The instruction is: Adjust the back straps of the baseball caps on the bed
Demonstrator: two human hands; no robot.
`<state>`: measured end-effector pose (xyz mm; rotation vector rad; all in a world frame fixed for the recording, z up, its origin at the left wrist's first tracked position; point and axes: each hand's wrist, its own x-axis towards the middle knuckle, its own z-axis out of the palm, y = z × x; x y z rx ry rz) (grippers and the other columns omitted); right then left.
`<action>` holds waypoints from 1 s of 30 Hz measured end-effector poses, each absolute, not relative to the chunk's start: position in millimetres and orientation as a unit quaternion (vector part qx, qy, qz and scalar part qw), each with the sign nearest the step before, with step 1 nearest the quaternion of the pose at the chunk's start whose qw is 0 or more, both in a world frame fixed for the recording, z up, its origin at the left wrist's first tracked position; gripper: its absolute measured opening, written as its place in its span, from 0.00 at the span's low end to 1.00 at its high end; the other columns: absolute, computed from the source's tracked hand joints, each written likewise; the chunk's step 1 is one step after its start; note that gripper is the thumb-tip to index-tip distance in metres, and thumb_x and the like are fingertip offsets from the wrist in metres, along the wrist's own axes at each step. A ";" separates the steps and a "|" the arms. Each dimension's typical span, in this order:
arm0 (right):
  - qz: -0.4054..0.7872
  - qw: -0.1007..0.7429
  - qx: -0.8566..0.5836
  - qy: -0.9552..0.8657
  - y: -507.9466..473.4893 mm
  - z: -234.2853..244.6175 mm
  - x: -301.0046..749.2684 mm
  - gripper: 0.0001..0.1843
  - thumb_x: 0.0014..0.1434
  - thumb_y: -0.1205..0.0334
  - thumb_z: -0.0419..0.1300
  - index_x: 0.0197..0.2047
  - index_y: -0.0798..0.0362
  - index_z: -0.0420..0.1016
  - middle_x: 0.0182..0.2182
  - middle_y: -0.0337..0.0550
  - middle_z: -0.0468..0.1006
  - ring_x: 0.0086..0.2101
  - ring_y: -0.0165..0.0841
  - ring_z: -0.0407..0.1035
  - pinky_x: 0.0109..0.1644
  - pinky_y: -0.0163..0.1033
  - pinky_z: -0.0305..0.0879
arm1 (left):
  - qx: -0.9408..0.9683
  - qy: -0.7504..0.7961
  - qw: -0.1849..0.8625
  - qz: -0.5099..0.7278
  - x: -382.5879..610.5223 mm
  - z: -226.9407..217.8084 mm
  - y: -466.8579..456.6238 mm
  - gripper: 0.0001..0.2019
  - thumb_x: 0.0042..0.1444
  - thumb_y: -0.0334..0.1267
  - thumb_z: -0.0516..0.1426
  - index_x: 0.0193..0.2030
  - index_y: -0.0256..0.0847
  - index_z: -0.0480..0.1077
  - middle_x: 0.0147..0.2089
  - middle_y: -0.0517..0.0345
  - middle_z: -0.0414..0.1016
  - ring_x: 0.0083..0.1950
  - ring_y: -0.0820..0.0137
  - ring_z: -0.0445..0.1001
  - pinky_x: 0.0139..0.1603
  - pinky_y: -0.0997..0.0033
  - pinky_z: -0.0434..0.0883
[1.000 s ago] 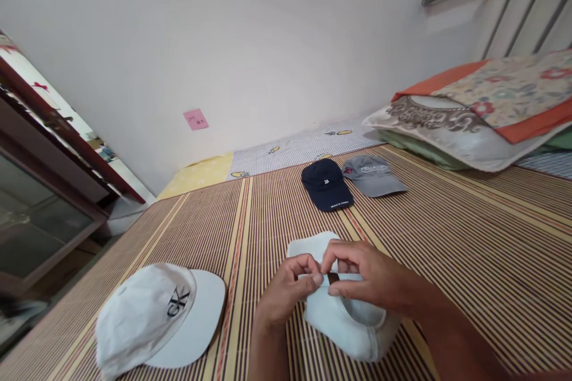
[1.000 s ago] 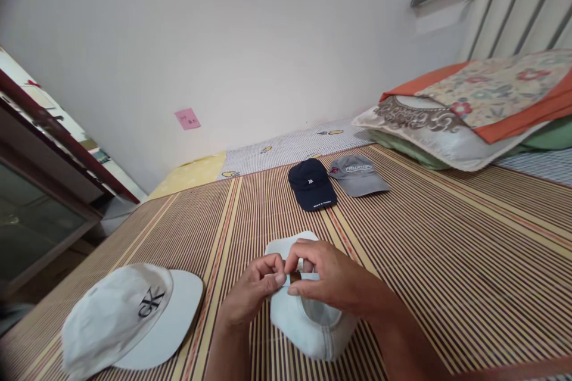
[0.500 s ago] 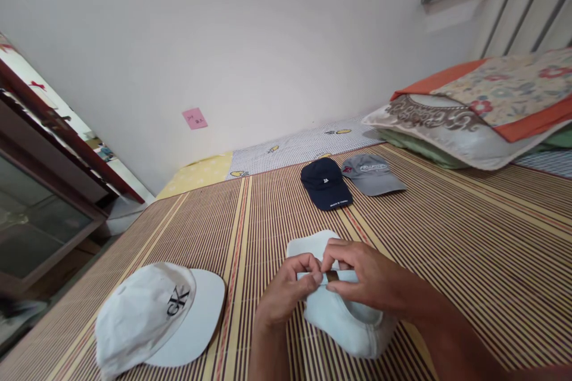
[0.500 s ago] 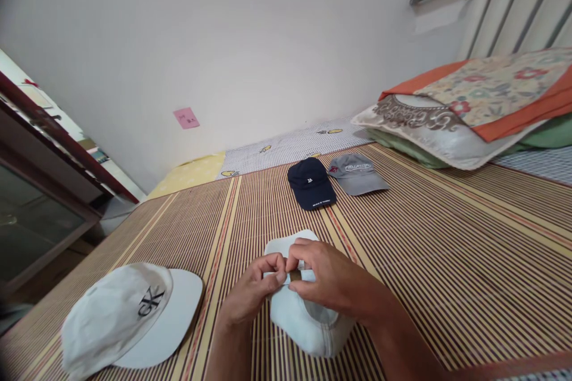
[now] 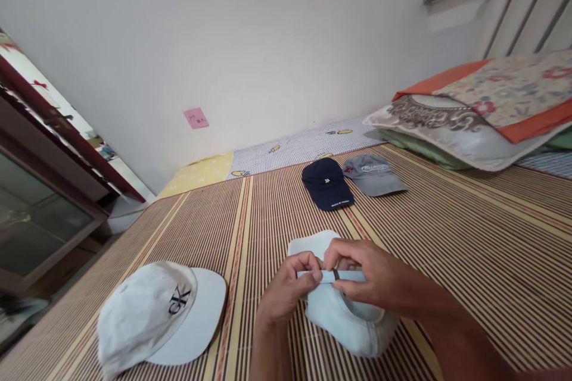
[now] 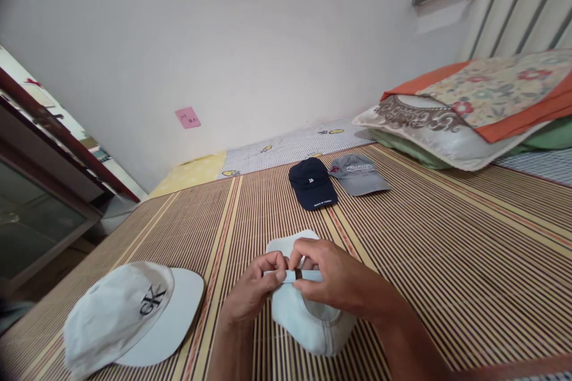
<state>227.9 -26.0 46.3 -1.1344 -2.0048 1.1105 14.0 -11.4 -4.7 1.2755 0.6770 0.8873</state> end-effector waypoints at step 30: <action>0.352 0.277 -0.441 -0.778 -23.2 45.0 222.5 0.07 0.50 0.69 0.59 0.34 0.50 0.72 0.33 0.35 0.73 0.32 0.32 0.64 0.38 0.39 0.55 | 0.543 0.316 0.661 0.410 14.6 -14.4 -7.8 0.21 0.52 0.50 0.70 0.27 0.40 0.66 0.28 0.63 0.63 0.27 0.75 0.54 0.27 0.72 0.49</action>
